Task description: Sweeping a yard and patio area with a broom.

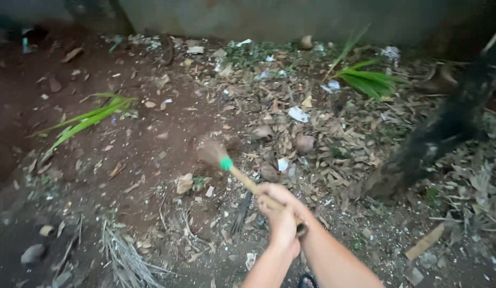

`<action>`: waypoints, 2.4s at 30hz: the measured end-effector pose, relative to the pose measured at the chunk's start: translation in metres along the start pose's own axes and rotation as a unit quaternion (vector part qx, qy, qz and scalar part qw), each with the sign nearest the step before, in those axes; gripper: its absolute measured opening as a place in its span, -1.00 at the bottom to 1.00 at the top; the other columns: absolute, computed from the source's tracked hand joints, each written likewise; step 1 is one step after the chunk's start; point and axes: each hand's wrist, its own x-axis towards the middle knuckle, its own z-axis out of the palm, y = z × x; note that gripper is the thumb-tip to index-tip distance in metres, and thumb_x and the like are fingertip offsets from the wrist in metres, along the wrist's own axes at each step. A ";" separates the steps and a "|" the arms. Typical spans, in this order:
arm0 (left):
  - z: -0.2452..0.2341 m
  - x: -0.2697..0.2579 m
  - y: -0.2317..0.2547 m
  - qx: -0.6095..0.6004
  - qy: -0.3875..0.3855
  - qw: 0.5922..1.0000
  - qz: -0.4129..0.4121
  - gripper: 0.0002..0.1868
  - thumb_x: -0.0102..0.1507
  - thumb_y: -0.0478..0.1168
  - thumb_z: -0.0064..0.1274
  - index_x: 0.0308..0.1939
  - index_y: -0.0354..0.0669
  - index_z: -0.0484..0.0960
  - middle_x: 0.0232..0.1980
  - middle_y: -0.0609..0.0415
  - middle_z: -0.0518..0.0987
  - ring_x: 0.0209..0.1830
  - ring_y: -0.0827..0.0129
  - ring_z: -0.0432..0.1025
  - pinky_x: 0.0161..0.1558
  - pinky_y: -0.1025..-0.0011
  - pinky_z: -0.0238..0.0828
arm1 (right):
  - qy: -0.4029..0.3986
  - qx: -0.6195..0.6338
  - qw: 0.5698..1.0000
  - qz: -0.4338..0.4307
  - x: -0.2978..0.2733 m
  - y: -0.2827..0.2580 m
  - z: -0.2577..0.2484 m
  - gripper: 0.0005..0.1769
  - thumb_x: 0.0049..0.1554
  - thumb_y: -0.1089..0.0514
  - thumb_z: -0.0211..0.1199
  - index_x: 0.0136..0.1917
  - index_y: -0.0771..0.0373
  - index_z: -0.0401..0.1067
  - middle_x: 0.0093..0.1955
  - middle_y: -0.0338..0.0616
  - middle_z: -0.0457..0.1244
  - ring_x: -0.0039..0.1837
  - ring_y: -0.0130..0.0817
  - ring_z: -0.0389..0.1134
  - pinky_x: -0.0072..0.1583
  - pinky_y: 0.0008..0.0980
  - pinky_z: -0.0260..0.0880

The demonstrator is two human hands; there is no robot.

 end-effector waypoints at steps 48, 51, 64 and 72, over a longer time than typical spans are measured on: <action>0.019 -0.019 -0.142 0.132 -0.151 0.975 -0.090 -0.14 0.14 -0.48 -0.01 0.43 0.28 0.08 -0.45 0.12 0.42 -0.66 0.42 0.32 -0.64 0.40 0.31 | 0.128 0.050 0.989 -0.060 0.002 0.100 -0.146 -0.53 0.08 0.27 0.23 0.29 0.24 0.40 -0.22 -0.01 0.32 -0.33 -0.28 0.32 -0.30 -0.23 0.36; 0.018 -0.041 -0.146 0.107 -0.124 0.986 -0.011 -0.15 0.10 -0.50 -0.05 0.44 0.13 0.11 -0.49 0.11 0.40 -0.71 0.39 0.31 -0.69 0.38 0.29 | 0.042 0.068 0.992 -0.098 -0.025 0.078 -0.120 -0.46 0.08 0.35 0.12 0.35 0.23 0.44 -0.21 -0.11 0.27 -0.34 -0.38 0.26 -0.32 -0.29 0.33; -0.175 -0.001 -0.209 -0.032 0.207 0.976 0.055 -0.54 0.29 -0.44 -0.09 0.20 -0.29 0.08 -0.29 -0.26 0.50 -0.58 0.17 0.48 -0.56 0.31 0.48 | -0.426 -0.067 0.897 0.091 -0.108 0.170 0.062 -0.64 0.18 0.26 0.18 0.25 0.20 0.46 -0.15 -0.23 0.31 -0.24 -0.50 0.34 -0.25 -0.52 0.41; -0.092 -0.041 -0.205 0.014 -0.049 0.997 -0.057 -0.72 0.16 -0.49 -0.04 -0.05 -0.25 0.40 -0.49 0.09 0.51 -0.64 0.39 0.38 -0.58 0.40 0.34 | -0.026 -0.270 0.960 0.063 0.031 0.284 -0.089 -0.61 0.16 -0.12 0.22 -0.10 0.25 0.60 -0.22 -0.09 0.41 -0.22 -0.32 0.45 -0.20 -0.28 0.42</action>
